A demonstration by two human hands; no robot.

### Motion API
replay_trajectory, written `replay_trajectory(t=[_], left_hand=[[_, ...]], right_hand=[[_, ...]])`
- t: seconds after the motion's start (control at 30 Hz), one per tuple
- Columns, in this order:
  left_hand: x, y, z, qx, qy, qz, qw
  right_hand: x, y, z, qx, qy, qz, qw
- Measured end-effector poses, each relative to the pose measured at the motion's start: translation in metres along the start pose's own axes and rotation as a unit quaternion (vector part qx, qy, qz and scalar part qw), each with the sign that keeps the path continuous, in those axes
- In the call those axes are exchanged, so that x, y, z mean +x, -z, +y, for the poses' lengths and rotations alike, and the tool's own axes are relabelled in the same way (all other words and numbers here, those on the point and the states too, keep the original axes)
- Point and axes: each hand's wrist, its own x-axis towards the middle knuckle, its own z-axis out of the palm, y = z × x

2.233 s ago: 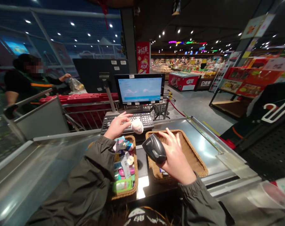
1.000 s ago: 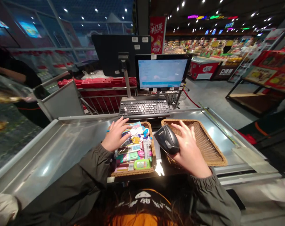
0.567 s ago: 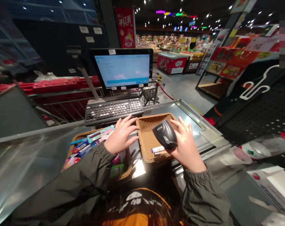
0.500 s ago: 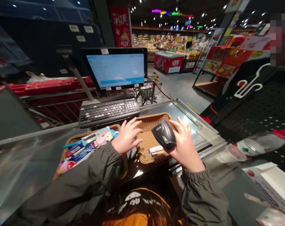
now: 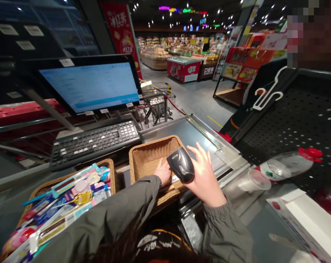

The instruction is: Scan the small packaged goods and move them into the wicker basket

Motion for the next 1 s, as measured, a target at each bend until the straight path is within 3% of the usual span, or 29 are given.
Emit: replay_trajectory(t=[0.17, 0.3, 0.43, 0.57, 0.67, 0.8, 0.93, 1.0], left_hand=[[0.013, -0.034, 0.003, 0.016, 0.006, -0.026, 1.0], [0.013, -0.048, 0.009, 0.014, -0.016, -0.028, 0.999], [0.012, -0.048, 0.011, -0.003, -0.028, -0.028, 0.999], [0.019, -0.035, 0.007, -0.028, -0.006, -0.027, 0.999], [0.027, -0.006, 0.0, -0.041, 0.021, -0.012, 0.999], [0.019, 0.066, -0.015, -0.038, 0.049, 0.059, 0.996], [-0.018, 0.149, -0.029, 0.01, 0.031, 0.234, 0.972], [-0.039, 0.181, -0.034, 0.036, 0.022, 0.281, 0.959]], right_hand=[[0.002, -0.003, 0.019, 0.017, -0.016, -0.008, 1.0], [0.004, -0.004, 0.031, 0.031, -0.022, -0.003, 0.999], [0.007, -0.001, 0.037, 0.035, -0.033, -0.001, 0.999], [0.008, 0.002, 0.039, 0.03, -0.036, 0.008, 0.999], [0.006, 0.004, 0.039, 0.027, -0.039, 0.018, 0.999], [0.003, 0.007, 0.036, 0.015, -0.035, 0.049, 0.998], [0.004, 0.007, 0.026, 0.004, -0.017, 0.068, 0.998], [0.007, 0.006, 0.017, -0.005, 0.007, 0.066, 0.998]])
